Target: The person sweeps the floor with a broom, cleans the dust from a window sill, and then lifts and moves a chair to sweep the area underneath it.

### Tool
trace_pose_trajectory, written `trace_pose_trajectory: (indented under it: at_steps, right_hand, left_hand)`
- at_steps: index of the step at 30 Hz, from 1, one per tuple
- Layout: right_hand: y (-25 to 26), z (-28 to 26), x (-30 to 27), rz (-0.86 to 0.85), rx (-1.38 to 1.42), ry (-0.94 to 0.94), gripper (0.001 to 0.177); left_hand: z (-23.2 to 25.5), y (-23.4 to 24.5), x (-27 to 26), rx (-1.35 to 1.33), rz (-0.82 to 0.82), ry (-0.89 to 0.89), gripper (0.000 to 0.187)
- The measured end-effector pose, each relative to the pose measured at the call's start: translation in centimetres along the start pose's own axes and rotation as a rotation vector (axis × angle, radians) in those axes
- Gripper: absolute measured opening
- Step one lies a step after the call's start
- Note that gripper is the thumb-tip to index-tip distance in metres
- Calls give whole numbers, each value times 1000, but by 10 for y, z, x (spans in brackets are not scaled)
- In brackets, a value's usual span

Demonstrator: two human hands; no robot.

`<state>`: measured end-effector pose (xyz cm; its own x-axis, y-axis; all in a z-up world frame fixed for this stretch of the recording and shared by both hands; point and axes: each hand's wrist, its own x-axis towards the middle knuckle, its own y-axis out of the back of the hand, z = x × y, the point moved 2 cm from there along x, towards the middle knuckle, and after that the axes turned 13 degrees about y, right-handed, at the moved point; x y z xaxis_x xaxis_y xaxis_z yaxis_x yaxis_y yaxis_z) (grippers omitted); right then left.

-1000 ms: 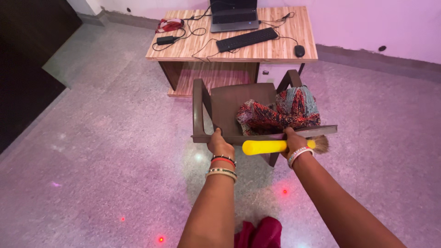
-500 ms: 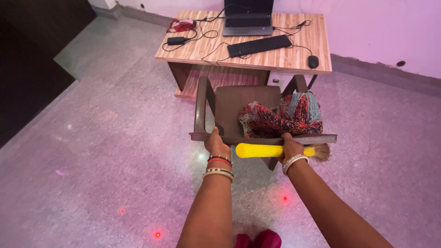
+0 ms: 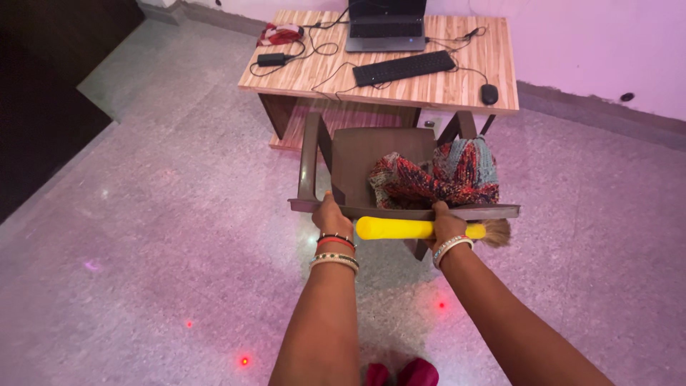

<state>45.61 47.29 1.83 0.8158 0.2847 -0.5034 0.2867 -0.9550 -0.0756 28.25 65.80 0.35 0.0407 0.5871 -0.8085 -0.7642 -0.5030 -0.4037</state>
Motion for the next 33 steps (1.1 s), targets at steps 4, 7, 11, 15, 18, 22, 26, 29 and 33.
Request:
trace_pose_trajectory:
  at_steps: [4, 7, 11, 15, 18, 22, 26, 29, 33]
  right_hand:
    - [-5, -1, 1, -13, -35, -34, 35]
    - [-11, 0, -3, -79, 6, -2, 33]
    - [-28, 3, 4, -118, 20, -46, 40]
    - [-48, 3, 8, -115, 68, -42, 41]
    - [-61, -1, 8, -103, 47, -38, 42]
    - [-81, -6, 9, -51, -15, -31, 46]
    - [-96, -5, 24, -59, 81, -4, 41]
    - [-100, 2, 36, 73, 1, -1, 39]
    - [-92, 2, 41, 108, 15, -14, 36]
  left_hand:
    - [3, -3, 19, -15, -60, 8, 49]
    - [17, -8, 30, -2, -237, 54, 50]
    - [32, -14, 40, 99, -256, 162, 52]
    - [45, -30, 52, 125, -194, 147, 54]
    - [54, -42, 64, 134, -252, 96, 54]
    - [63, -61, 89, 182, -157, 97, 54]
    - [63, -73, 112, 177, -190, 40, 54]
    - [58, -82, 104, 156, -167, 13, 57]
    - [69, -79, 56, 287, -44, 95, 71]
